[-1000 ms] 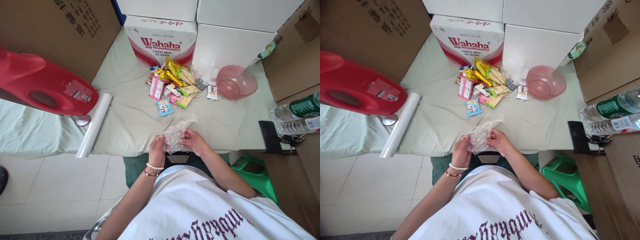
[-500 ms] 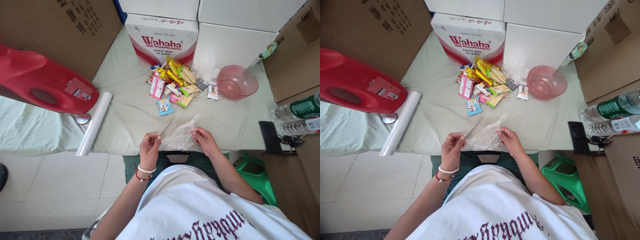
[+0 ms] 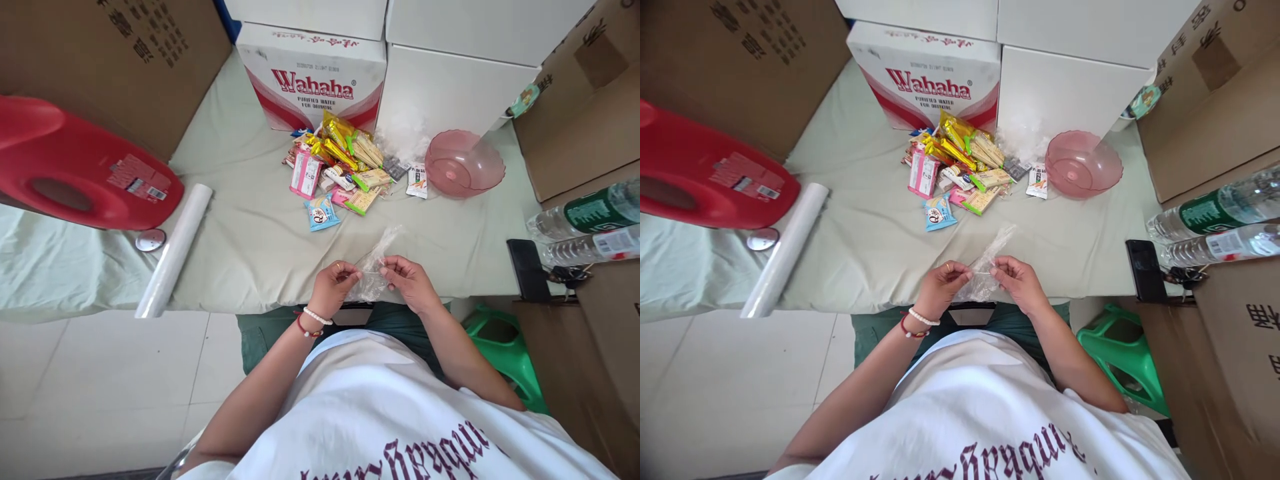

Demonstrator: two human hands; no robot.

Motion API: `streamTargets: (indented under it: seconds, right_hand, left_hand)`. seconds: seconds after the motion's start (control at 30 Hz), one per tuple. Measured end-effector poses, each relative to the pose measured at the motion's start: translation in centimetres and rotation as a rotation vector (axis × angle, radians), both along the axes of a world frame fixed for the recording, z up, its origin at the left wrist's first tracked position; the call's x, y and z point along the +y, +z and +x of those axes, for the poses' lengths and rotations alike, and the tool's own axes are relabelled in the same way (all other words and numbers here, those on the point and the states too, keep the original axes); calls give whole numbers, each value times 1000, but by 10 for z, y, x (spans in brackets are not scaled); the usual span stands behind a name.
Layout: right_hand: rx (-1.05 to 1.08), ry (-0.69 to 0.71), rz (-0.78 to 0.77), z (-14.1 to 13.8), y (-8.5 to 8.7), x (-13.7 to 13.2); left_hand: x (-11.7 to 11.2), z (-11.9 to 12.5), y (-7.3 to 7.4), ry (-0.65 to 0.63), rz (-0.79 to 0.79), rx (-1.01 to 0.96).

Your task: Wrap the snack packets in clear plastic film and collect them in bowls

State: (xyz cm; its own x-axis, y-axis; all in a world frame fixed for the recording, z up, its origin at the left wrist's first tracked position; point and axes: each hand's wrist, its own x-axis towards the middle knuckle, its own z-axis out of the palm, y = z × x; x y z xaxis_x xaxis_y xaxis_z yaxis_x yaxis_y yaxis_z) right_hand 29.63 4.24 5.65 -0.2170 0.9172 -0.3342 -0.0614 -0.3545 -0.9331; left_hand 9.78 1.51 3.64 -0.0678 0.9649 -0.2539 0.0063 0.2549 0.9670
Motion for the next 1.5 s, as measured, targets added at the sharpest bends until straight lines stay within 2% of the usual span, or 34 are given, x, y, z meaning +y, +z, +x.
streamTargets:
  seconds: [0.23,0.33,0.4,0.5,0.57,0.63,0.8,0.9,0.97,1.03,1.13,1.2,1.27,1.4,1.5]
  right_hand:
    - [-19,65,28,-5,-2,3]
    - [-68,91,111,-4,-2,6]
    - [-117,136,225,-4,0,6]
    - [-129,235,350,-7,3,4]
    - [-104,288,367,-10,5,2]
    - [-87,298,355,-10,5,1]
    - [-127,127,165,13,-8,3]
    - [-149,125,58,34,-10,9]
    - [-128,181,18,41,-6,19]
    - [-132,222,1,39,-2,32]
    - [-231,234,19,20,-3,56]
    - [-299,219,37,6,-12,71]
    - [-344,134,67,-5,-23,81]
    - [-385,-130,116,-5,-39,90]
    - [-436,-162,143,4,-44,92]
  left_hand:
    - [-7,-15,3,151,-119,-276]
    - [-10,-22,7,200,-158,-345]
    - [-9,-23,11,176,-190,-322]
    - [-2,-19,16,91,-200,-150]
    - [6,-15,16,85,-159,-62]
    - [15,-16,13,134,-104,-67]
    - [24,-31,-3,397,-28,-127]
    - [23,-38,-10,553,-17,-188]
    - [22,-36,-11,535,10,-204]
    - [22,-31,-9,447,34,-210]
    - [22,-24,-5,311,28,-230]
    - [22,-27,-5,288,-5,-239]
    - [23,-36,-7,320,-61,-209]
    - [28,-62,-14,402,-140,32]
    - [29,-73,-15,454,-123,167]
